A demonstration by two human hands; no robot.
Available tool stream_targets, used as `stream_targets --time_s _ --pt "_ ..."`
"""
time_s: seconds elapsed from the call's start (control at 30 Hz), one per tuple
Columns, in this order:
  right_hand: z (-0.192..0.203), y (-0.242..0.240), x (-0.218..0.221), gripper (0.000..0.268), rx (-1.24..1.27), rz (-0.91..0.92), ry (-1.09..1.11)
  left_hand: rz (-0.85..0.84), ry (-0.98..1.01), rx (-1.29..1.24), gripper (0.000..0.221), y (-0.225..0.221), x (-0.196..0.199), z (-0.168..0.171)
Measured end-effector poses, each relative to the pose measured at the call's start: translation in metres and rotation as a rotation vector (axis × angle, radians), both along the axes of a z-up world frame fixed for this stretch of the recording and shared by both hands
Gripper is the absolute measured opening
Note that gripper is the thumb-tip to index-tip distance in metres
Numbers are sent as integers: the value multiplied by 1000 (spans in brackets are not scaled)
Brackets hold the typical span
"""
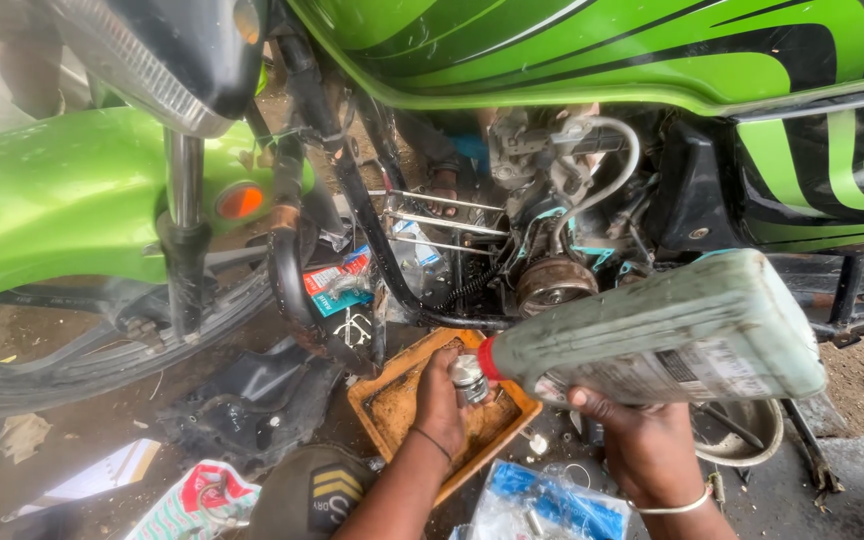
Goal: The person sits on the ground fitting piston rings around a motorcycle piston, rotating each ring into its groove. They then pour oil from a plastic bottle over the piston and cylinder, and finally position the piston onto the engine's connecting rod inside the open crankcase.
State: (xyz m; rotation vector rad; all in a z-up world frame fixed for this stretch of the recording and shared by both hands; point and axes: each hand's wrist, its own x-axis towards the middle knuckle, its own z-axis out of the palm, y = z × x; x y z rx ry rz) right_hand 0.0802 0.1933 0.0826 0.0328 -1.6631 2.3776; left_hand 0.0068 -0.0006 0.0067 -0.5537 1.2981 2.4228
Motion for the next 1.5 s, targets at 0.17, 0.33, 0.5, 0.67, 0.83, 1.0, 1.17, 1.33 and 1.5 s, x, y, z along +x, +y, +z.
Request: stream_targets --time_s 0.17,0.33,0.5,0.67,0.83,1.0,1.17,1.33,1.5 --pt "13 -7 7 57 -107 25 -88 73 66 -58 35 3 -4 -17" --pt "15 -2 5 53 31 -58 -40 89 228 -25 30 2 -3 -23" --pt "24 -7 8 57 -32 -63 -63 60 300 -91 30 4 -2 -28" --pt "33 -6 9 58 -32 -50 -59 60 272 -105 37 4 2 -15" --pt "28 -6 11 57 -112 -56 -90 86 290 -50 36 5 1 -21" --pt "28 -9 9 61 -61 -33 -46 97 262 -29 36 6 0 -17" --pt "37 -14 10 59 -74 -5 -53 54 165 -5 47 4 -4 -16" --pt "21 -10 7 55 -31 -72 -17 25 -170 86 51 0 -3 2" --pt "26 -19 10 52 -48 -97 -6 -27 -139 82 55 2 -3 -6"
